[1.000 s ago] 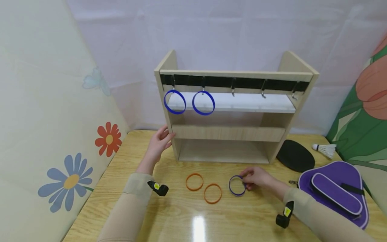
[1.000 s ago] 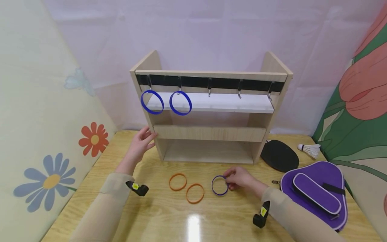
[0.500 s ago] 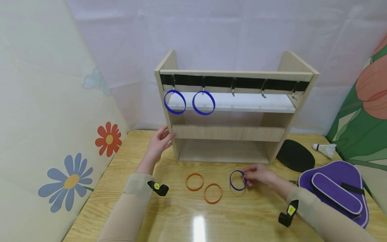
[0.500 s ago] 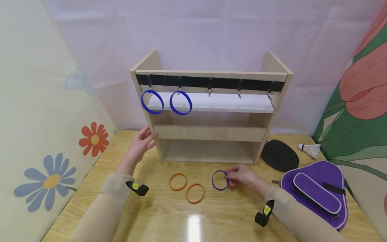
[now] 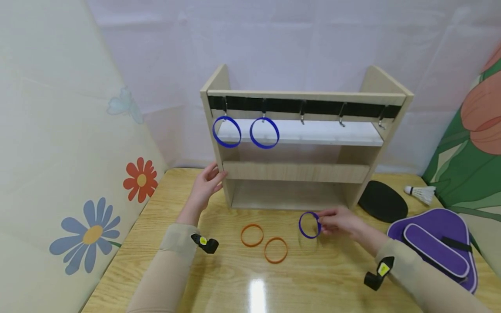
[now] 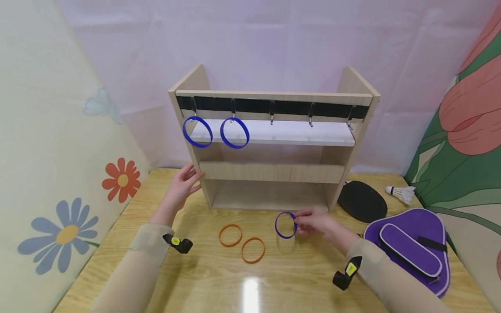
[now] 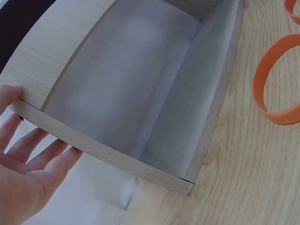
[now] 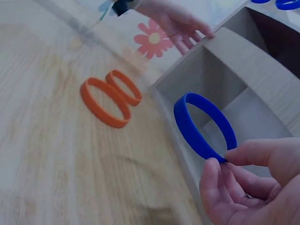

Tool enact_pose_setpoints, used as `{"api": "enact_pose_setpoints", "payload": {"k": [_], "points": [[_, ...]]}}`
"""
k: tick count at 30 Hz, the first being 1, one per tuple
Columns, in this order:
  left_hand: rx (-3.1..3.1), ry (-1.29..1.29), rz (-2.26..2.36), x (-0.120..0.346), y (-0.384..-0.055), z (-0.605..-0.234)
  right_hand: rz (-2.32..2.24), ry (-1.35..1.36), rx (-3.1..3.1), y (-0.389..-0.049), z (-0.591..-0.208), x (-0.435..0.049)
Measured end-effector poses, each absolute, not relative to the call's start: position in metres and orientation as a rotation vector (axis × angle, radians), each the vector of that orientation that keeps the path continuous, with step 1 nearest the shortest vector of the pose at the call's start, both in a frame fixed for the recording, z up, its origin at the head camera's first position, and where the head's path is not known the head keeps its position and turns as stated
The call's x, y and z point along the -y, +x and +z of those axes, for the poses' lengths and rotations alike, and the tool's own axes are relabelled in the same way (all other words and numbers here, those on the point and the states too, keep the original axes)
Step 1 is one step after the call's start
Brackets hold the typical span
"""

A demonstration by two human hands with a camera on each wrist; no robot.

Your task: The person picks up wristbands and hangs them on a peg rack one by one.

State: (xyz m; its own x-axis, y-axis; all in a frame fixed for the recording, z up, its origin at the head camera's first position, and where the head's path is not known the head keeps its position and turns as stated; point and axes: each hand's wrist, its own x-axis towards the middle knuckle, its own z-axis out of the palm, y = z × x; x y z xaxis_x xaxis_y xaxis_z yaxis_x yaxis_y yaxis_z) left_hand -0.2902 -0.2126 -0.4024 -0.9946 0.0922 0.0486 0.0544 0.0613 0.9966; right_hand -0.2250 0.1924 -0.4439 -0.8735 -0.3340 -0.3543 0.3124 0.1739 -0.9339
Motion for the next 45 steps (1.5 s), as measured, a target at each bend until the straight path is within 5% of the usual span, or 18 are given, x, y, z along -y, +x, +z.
{"api": "enact_pose_setpoints", "payload": {"k": [45], "points": [[-2.265, 0.144, 2.122, 0.211, -0.290, -0.401, -2.202, -0.137, -1.580, -0.227, -0.339, -0.216]]}}
